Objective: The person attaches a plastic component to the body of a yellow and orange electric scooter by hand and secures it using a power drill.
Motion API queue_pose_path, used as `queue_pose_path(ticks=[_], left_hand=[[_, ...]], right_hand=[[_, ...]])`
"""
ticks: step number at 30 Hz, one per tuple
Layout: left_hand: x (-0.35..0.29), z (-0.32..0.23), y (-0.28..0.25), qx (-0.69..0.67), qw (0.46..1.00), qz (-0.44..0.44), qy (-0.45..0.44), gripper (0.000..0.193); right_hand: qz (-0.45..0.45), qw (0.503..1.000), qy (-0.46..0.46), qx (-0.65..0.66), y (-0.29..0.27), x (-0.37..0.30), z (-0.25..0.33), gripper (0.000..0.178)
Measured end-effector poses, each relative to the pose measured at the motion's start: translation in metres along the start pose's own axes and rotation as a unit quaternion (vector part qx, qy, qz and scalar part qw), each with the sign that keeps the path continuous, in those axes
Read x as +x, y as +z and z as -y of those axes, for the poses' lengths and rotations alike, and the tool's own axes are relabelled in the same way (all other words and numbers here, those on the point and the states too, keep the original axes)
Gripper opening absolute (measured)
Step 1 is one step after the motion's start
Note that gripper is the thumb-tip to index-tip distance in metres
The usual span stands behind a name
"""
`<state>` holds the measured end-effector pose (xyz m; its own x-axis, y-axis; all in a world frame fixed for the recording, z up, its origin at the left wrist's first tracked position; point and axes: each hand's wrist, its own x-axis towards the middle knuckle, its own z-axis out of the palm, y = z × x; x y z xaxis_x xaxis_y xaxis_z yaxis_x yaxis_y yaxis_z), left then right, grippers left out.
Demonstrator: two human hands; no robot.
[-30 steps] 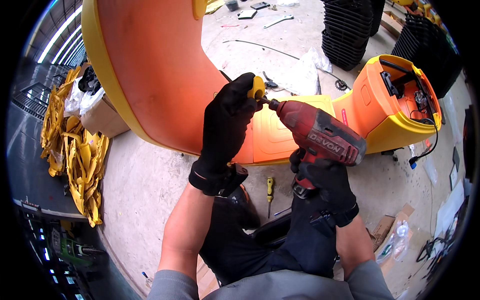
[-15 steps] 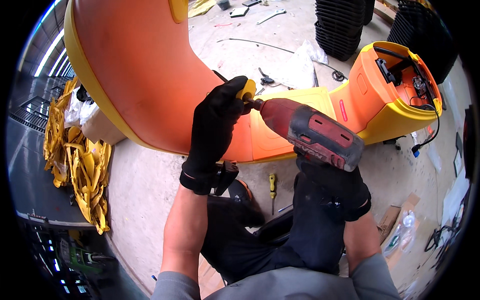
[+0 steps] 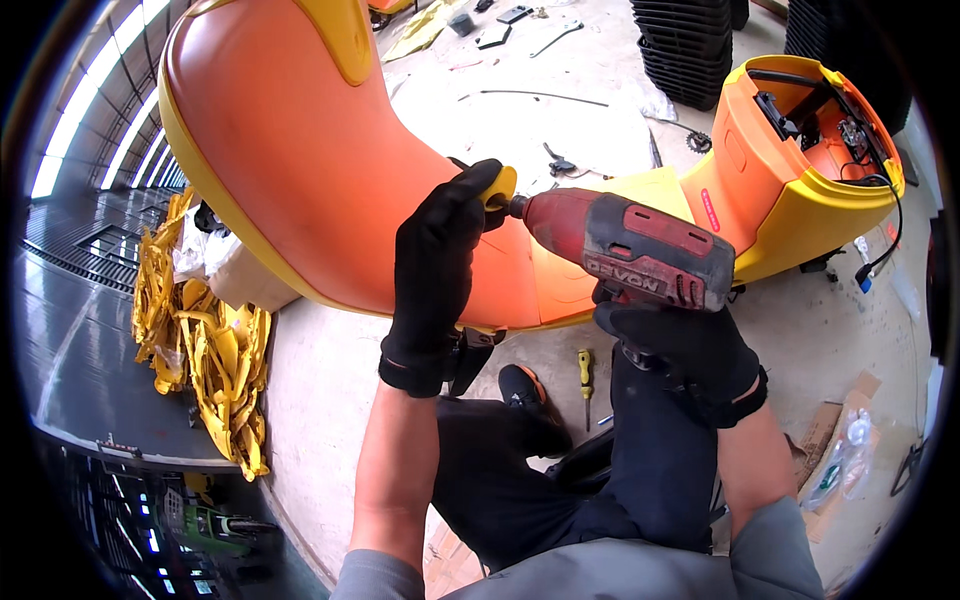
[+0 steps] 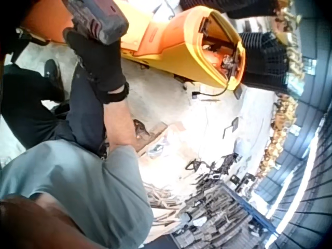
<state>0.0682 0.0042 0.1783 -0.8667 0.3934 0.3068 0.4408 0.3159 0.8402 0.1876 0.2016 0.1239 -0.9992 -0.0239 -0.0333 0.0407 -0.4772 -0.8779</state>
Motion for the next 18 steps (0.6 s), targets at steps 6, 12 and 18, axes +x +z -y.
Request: queue_pose_path(ticks=[6, 12, 18], left_hand=[[0.006, -0.002, -0.003, -0.129, 0.991, -0.030, -0.010, 0.023], [0.016, -0.013, -0.002, -0.301, 0.952, -0.016, 0.042, 0.032], [0.034, -0.011, -0.022, -0.443, 0.897, 0.001, 0.014, 0.029]], right_hand=[[0.000, 0.999, -0.036, 0.040, 0.004, 0.003, 0.004, 0.028], [0.035, 0.991, -0.014, 0.129, 0.009, 0.016, 0.004, 0.029], [0.077, 0.988, -0.058, 0.122, 0.020, 0.036, 0.022, 0.030]])
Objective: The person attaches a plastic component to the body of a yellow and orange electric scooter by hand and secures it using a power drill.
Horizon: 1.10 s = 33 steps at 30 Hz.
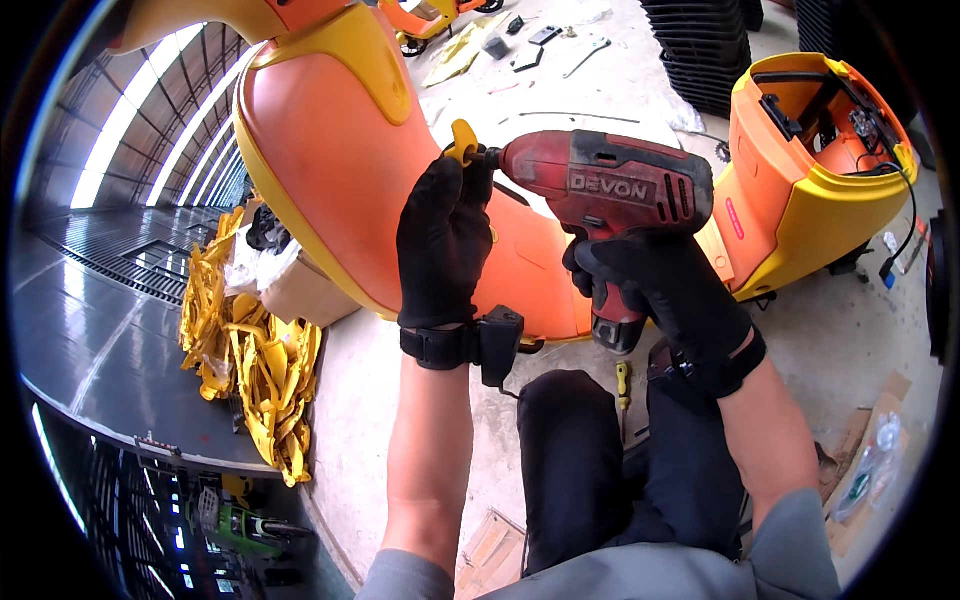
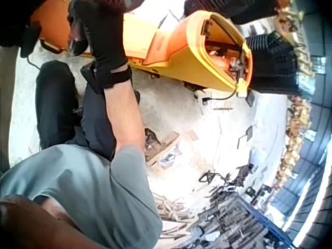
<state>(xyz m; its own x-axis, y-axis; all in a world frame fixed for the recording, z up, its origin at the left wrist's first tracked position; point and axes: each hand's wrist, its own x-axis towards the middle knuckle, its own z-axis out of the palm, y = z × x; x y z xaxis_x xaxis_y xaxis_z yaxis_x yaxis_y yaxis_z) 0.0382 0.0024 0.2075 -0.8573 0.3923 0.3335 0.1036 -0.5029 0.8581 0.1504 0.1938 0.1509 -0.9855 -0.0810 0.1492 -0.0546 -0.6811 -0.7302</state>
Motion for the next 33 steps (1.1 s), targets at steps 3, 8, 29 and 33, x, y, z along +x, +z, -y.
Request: queue_pose_path(ticks=[3, 8, 29, 33], left_hand=[[0.014, -0.007, -0.004, -0.066, 0.997, -0.020, -0.046, 0.029], [0.043, -0.007, 0.020, -0.167, 0.984, 0.032, -0.060, 0.033], [0.083, 0.011, -0.003, -0.275, 0.960, 0.042, 0.018, 0.031], [0.086, 0.011, -0.003, -0.246, 0.966, 0.067, 0.038, 0.031]], right_hand=[[0.027, 1.000, 0.004, -0.014, 0.002, 0.012, 0.018, 0.031], [0.094, 0.993, -0.063, -0.025, -0.011, 0.036, 0.048, 0.033], [0.142, 0.989, -0.013, 0.040, -0.030, 0.125, 0.019, 0.035], [0.131, 0.989, 0.009, 0.065, -0.029, 0.131, 0.012, 0.034]])
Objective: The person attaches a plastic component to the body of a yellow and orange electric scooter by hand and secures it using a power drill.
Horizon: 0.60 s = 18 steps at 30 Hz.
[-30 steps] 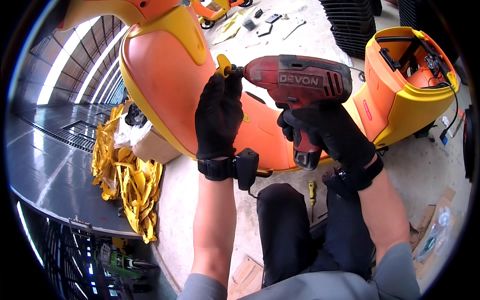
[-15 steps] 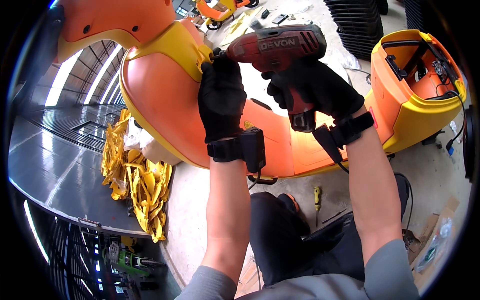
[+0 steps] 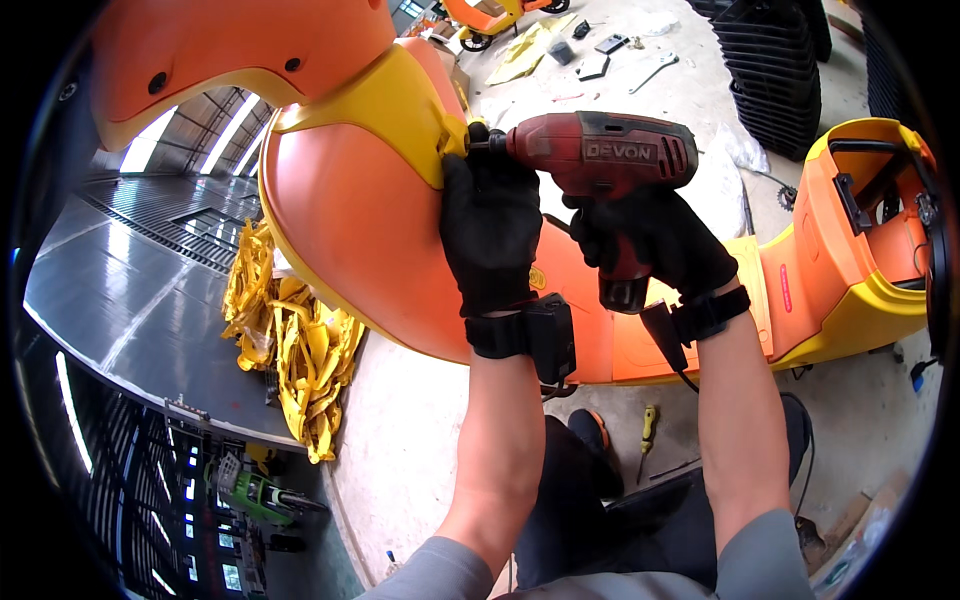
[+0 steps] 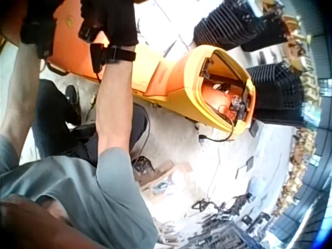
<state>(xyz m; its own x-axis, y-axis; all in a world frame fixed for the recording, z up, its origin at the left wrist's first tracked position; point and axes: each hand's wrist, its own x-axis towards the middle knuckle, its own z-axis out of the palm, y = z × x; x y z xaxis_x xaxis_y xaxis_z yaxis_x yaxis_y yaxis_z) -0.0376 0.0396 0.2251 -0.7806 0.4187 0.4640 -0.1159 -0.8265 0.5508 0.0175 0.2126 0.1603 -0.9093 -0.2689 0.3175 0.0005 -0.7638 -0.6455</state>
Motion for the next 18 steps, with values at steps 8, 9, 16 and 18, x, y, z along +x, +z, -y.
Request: queue_pose_path(ticks=[8, 9, 16, 18], left_hand=[[0.003, 0.004, 0.007, 0.020, 0.999, 0.031, 0.020, 0.031], [0.003, 0.006, 0.005, 0.022, 0.999, 0.025, 0.030, 0.032], [0.003, 0.007, 0.000, 0.042, 0.997, 0.024, 0.052, 0.034], [0.004, 0.008, -0.002, 0.041, 0.998, 0.028, 0.048, 0.034]], right_hand=[[-0.001, 1.000, 0.003, 0.028, 0.001, 0.007, -0.005, 0.032], [-0.001, 1.000, 0.005, 0.026, -0.001, 0.008, -0.006, 0.032], [0.013, 0.999, 0.008, -0.029, -0.005, 0.013, -0.013, 0.038], [0.007, 1.000, 0.001, -0.026, -0.006, 0.012, -0.013, 0.038]])
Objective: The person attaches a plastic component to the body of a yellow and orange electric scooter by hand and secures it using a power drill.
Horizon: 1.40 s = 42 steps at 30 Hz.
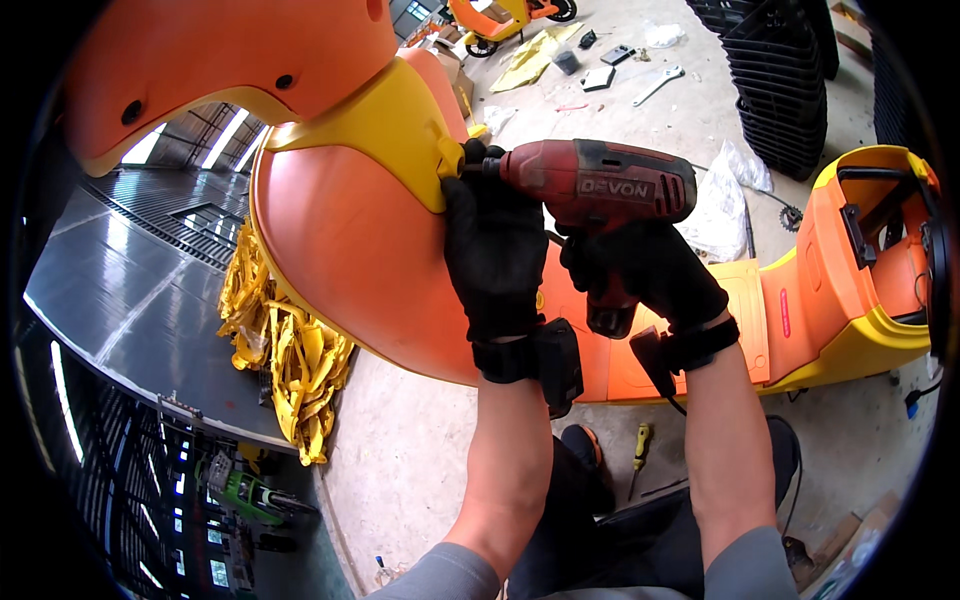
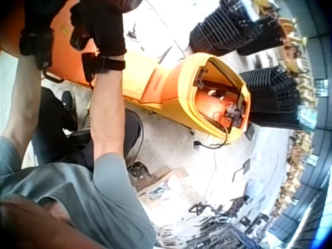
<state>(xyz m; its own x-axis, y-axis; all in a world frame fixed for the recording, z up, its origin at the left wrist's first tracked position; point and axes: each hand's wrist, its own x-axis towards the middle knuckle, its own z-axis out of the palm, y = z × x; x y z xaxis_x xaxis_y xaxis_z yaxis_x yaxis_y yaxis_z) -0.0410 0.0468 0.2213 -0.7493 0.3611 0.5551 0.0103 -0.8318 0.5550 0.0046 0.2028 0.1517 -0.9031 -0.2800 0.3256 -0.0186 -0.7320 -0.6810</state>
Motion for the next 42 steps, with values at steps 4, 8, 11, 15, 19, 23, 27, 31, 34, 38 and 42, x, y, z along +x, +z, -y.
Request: queue_pose_path(ticks=[4, 8, 11, 15, 19, 23, 27, 31, 34, 38, 42], left_hand=[[-0.002, 0.001, -0.001, 0.010, 1.000, -0.002, 0.006, 0.035], [-0.003, -0.003, 0.003, 0.005, 1.000, 0.015, -0.005, 0.036], [-0.004, -0.002, 0.000, -0.009, 1.000, 0.000, -0.028, 0.036], [-0.005, 0.000, 0.001, -0.011, 1.000, -0.027, -0.009, 0.037], [-0.005, 0.001, 0.002, -0.021, 0.999, -0.028, 0.002, 0.036], [-0.004, 0.004, 0.000, -0.032, 0.999, -0.020, 0.000, 0.036], [-0.004, 0.006, 0.000, -0.045, 0.999, -0.007, 0.001, 0.036], [-0.004, 0.008, 0.002, -0.016, 1.000, 0.000, -0.011, 0.037], [-0.004, 0.006, 0.000, 0.014, 1.000, -0.008, 0.000, 0.038], [-0.006, 0.010, 0.002, -0.013, 1.000, -0.020, 0.011, 0.038], [-0.006, 0.009, 0.002, -0.007, 0.999, -0.029, 0.014, 0.038]], right_hand=[[-0.016, 1.000, 0.000, 0.013, 0.001, 0.000, -0.001, 0.033], [-0.017, 1.000, -0.004, -0.002, 0.002, 0.002, -0.003, 0.034], [-0.022, 0.999, -0.010, -0.024, 0.000, -0.001, 0.000, 0.035], [-0.027, 0.998, -0.013, -0.051, 0.000, -0.002, 0.002, 0.034], [-0.056, 0.994, 0.011, -0.097, 0.002, -0.005, 0.010, 0.032], [-0.062, 0.993, 0.004, -0.101, 0.000, -0.004, 0.008, 0.032], [-0.057, 0.994, 0.032, -0.087, 0.003, -0.006, 0.011, 0.032], [-0.089, 0.993, -0.028, -0.073, 0.008, -0.008, 0.008, 0.030], [-0.060, 0.997, -0.014, -0.042, 0.004, -0.007, 0.007, 0.034], [-0.055, 0.998, -0.014, -0.032, 0.003, -0.005, 0.009, 0.034], [-0.016, 0.996, 0.004, -0.089, -0.004, -0.006, 0.007, 0.038]])
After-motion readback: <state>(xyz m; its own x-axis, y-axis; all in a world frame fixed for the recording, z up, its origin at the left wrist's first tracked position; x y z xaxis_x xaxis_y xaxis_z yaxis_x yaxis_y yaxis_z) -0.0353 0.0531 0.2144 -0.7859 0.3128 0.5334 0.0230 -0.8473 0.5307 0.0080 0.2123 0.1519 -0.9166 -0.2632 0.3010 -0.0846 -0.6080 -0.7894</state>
